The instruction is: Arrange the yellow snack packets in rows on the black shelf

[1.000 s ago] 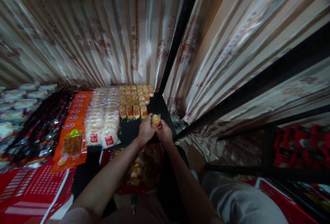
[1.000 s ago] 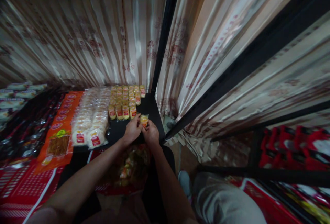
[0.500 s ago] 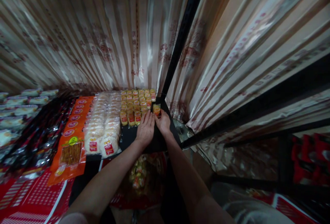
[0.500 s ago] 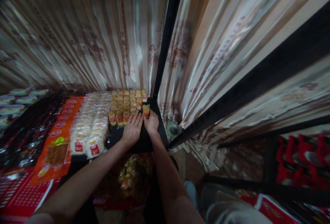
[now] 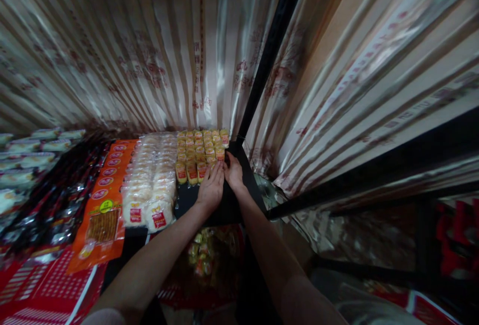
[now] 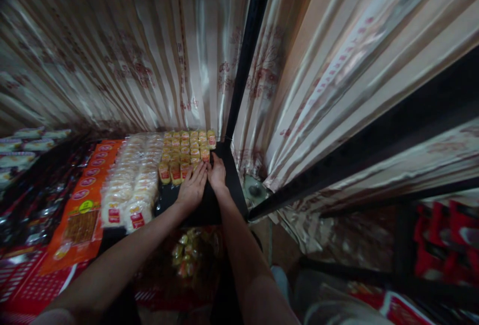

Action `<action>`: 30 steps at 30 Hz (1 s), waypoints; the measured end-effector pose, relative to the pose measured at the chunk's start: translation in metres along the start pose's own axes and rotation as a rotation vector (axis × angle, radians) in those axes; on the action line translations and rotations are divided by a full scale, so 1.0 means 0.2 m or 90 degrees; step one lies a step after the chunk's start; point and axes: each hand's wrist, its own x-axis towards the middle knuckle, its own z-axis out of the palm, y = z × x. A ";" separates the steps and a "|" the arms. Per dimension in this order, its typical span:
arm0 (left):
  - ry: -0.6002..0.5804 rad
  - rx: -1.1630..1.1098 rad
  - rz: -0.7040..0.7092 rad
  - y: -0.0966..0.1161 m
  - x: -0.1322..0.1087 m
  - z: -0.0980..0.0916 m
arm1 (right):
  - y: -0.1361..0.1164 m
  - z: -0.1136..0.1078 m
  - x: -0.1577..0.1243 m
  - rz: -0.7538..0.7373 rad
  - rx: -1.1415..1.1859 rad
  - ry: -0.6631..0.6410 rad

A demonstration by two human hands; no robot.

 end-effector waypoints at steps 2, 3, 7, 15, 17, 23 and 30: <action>0.002 0.003 -0.001 0.00 -0.01 0.01 | 0.01 0.01 -0.01 -0.018 0.018 0.017; 0.001 0.004 -0.005 -0.01 -0.01 0.01 | 0.01 0.01 -0.01 -0.025 0.021 0.019; -0.009 0.004 -0.011 -0.01 -0.01 0.03 | 0.00 0.02 -0.01 -0.017 0.016 0.001; -0.009 0.011 -0.002 -0.02 -0.03 0.02 | 0.00 0.00 -0.03 -0.021 0.059 0.011; -0.002 0.017 0.010 -0.03 -0.04 0.02 | 0.00 -0.01 -0.05 -0.008 0.074 0.043; 0.046 0.044 0.003 0.02 -0.13 0.00 | -0.02 -0.04 -0.20 0.010 0.114 0.083; 0.033 0.033 -0.062 0.09 -0.30 0.07 | -0.04 -0.01 -0.35 0.003 0.122 0.046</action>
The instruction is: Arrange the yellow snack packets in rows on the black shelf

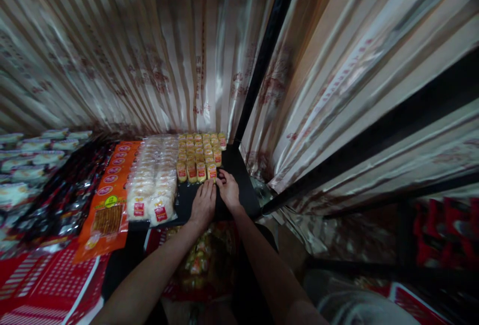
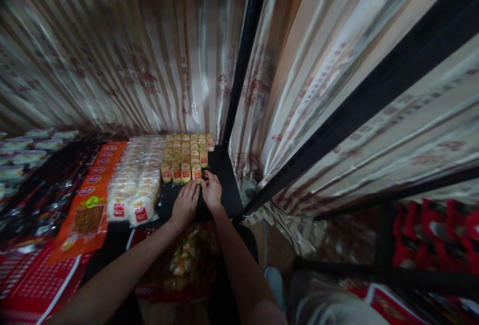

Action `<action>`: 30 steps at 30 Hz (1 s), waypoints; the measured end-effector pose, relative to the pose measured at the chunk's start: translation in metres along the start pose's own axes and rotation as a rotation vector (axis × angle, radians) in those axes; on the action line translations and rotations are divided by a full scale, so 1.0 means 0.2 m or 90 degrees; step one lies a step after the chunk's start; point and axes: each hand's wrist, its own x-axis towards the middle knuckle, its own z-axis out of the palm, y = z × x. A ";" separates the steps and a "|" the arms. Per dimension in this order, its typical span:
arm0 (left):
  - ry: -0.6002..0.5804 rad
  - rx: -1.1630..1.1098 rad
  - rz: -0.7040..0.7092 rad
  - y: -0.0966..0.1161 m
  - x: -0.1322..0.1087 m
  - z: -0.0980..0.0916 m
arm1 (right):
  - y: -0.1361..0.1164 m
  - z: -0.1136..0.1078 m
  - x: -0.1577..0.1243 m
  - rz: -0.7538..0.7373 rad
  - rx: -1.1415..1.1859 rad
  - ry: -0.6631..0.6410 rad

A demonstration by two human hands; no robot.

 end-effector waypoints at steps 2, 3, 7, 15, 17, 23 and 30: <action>-0.002 -0.012 -0.021 -0.01 0.00 0.02 | -0.01 0.02 0.00 -0.003 0.021 -0.008; 0.000 -0.018 -0.029 -0.02 0.01 0.03 | -0.02 0.02 0.01 -0.007 0.034 -0.009; 0.009 -0.047 -0.054 -0.04 0.05 0.05 | -0.04 0.04 0.03 -0.028 0.050 -0.013; 0.055 -0.081 -0.062 0.00 0.03 0.08 | -0.01 0.06 0.01 -0.019 0.038 -0.016; 0.049 -0.088 -0.057 0.01 0.01 0.07 | -0.01 0.05 -0.01 -0.005 0.034 -0.001; 0.023 -0.152 -0.050 0.03 -0.12 0.03 | -0.06 0.01 -0.20 0.005 0.033 0.023; 0.060 -0.253 0.033 0.13 -0.51 0.09 | -0.12 -0.08 -0.61 -0.003 0.052 -0.006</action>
